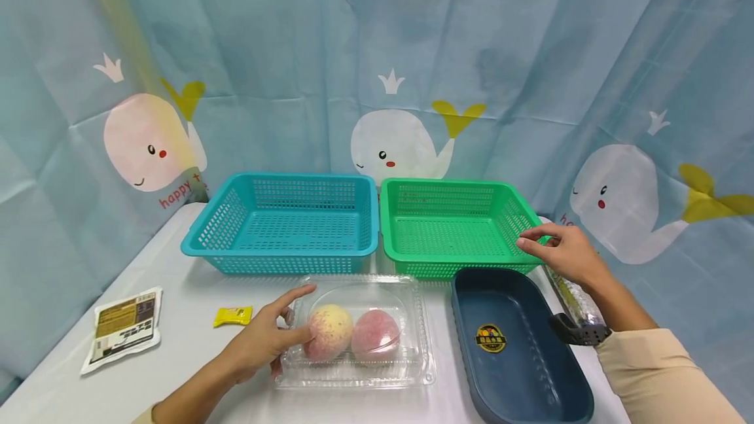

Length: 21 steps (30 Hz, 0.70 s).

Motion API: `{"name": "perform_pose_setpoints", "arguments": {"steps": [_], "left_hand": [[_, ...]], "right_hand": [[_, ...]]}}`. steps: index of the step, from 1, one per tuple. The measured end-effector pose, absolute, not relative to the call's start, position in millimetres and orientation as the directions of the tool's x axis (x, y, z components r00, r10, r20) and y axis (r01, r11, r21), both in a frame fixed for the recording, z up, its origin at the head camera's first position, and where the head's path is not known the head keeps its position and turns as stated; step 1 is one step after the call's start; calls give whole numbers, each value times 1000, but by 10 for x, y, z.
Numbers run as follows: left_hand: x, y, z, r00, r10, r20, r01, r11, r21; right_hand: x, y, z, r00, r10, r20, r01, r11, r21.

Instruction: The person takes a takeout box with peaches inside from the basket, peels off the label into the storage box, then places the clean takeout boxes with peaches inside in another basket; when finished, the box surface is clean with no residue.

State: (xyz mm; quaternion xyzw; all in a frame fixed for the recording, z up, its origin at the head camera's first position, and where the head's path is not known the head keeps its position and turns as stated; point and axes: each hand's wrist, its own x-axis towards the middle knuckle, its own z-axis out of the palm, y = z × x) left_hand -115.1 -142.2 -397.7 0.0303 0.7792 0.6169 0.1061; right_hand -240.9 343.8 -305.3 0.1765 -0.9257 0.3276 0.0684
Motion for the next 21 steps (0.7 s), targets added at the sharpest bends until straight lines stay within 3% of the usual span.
{"name": "perform_pose_setpoints", "arguments": {"steps": [10,21], "left_hand": [[-1185,-1399,-3986,-976,186,-116,-76,206,976],[-1208,-1501,-4057,-957,271,-106,-119,-31,992]], "right_hand": [[-2529,3632,-3124,-946,-193,261,-318,713,-625],[-2638,3745,-3391,-960,-173,220,-268,802,-535]]}}
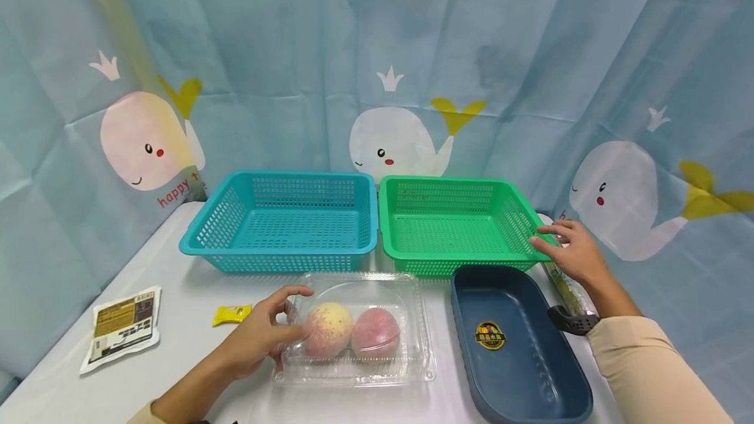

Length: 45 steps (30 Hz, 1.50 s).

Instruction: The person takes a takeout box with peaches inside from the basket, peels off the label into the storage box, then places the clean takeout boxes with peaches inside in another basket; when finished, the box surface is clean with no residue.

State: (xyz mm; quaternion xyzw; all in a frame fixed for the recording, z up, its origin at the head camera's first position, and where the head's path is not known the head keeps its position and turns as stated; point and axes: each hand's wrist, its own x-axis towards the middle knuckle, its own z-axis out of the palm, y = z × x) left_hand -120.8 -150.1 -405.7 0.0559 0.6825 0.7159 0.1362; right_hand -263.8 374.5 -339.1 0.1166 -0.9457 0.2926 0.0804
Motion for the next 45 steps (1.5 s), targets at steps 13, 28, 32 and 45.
{"name": "perform_pose_setpoints", "arguments": {"steps": [13,28,32,45], "left_hand": [[-1129,-1486,-3906,-964,255,-77,-116,-144,983],[-1175,-1427,-3123,-956,293,9,-43,-169,985],[-1351,-1294,-2872,-963,268,17,-18,-129,992],[-2171,-626,-2495,-953,299,52,18,-117,993]], "right_hand": [[-2686,3887,-3612,-974,-224,17,-205,859,-470],[-2697,3886,-3577,-975,-223,-5,-195,861,-470],[-2703,3885,-3558,-973,-229,-10,-200,872,-447],[-2708,3879,-3461,-963,-267,-43,-226,883,-411]]}}
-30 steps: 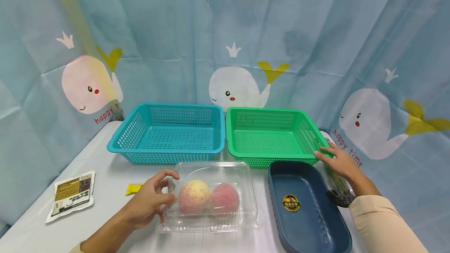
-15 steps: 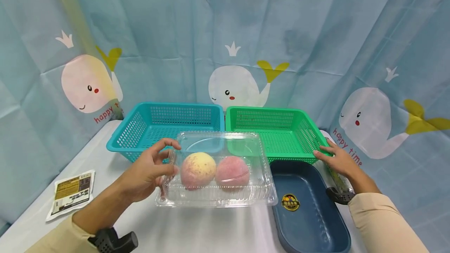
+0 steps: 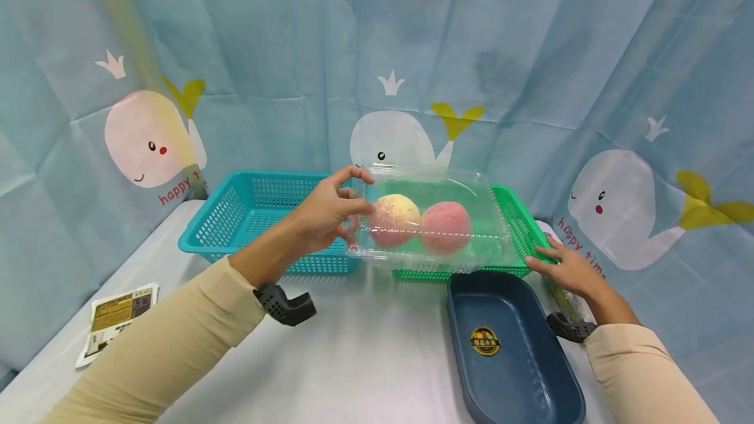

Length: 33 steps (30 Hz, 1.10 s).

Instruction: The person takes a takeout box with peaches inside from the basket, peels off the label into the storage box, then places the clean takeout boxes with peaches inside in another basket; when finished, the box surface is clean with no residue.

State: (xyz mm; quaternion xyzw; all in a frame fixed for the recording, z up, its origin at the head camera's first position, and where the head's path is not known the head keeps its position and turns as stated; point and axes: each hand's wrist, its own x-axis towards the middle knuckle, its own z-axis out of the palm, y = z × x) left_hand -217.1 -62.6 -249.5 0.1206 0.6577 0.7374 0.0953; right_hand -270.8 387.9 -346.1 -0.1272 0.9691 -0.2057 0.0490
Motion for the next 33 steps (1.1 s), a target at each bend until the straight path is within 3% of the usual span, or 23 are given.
{"name": "perform_pose_setpoints", "arguments": {"steps": [15,26,33], "left_hand": [[-2901,63,-2893,-944,329,3,-40,-123,992],[-3180,245,-3181,-954,298,-41,-90,-151,984],[-3275,298,-3429,-951,288,-114,-147,-97,984]], "right_hand": [[-2734,3887,-3460,-962,-264,-66,-215,884,-414],[-2724,3922,-3443,-960,-269,-74,-207,865,-457],[-2729,3906,-3463,-963,-261,-74,-202,872,-445]]}}
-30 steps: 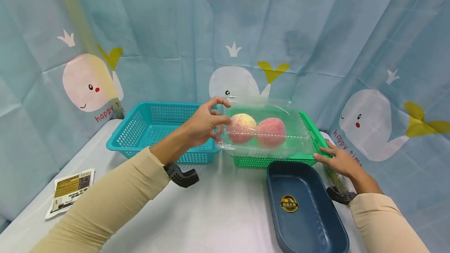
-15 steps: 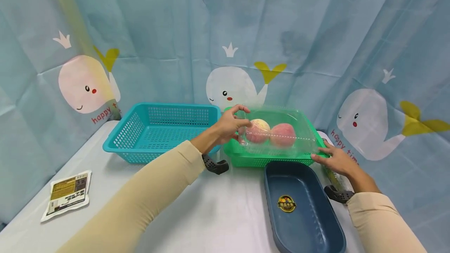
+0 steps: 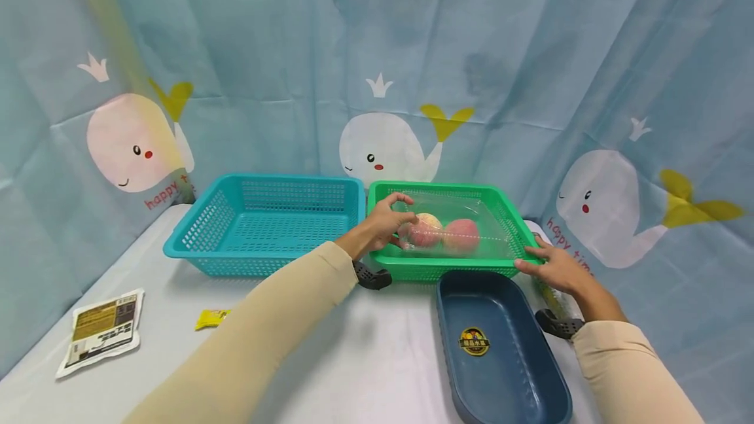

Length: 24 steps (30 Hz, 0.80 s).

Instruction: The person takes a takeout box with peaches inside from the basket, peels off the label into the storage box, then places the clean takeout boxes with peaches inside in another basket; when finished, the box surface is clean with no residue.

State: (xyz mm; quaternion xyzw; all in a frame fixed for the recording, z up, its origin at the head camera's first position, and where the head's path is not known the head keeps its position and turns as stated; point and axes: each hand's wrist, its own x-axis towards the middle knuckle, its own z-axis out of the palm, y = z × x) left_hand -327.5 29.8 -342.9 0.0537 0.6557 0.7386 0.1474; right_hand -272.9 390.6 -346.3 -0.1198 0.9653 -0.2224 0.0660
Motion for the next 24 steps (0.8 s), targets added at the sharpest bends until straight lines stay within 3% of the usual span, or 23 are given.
{"name": "perform_pose_setpoints", "arguments": {"steps": [13,24], "left_hand": [[-3221,453,-3503,-963,228,-147,-131,86,988],[-3198,496,-3463,-908,377,-182,-105,217,971]], "right_hand": [[-2723,3908,-3471,-958,-283,-47,-235,866,-441],[-2685,3933,-3442,-962,-271,-42,-223,862,-455]]}}
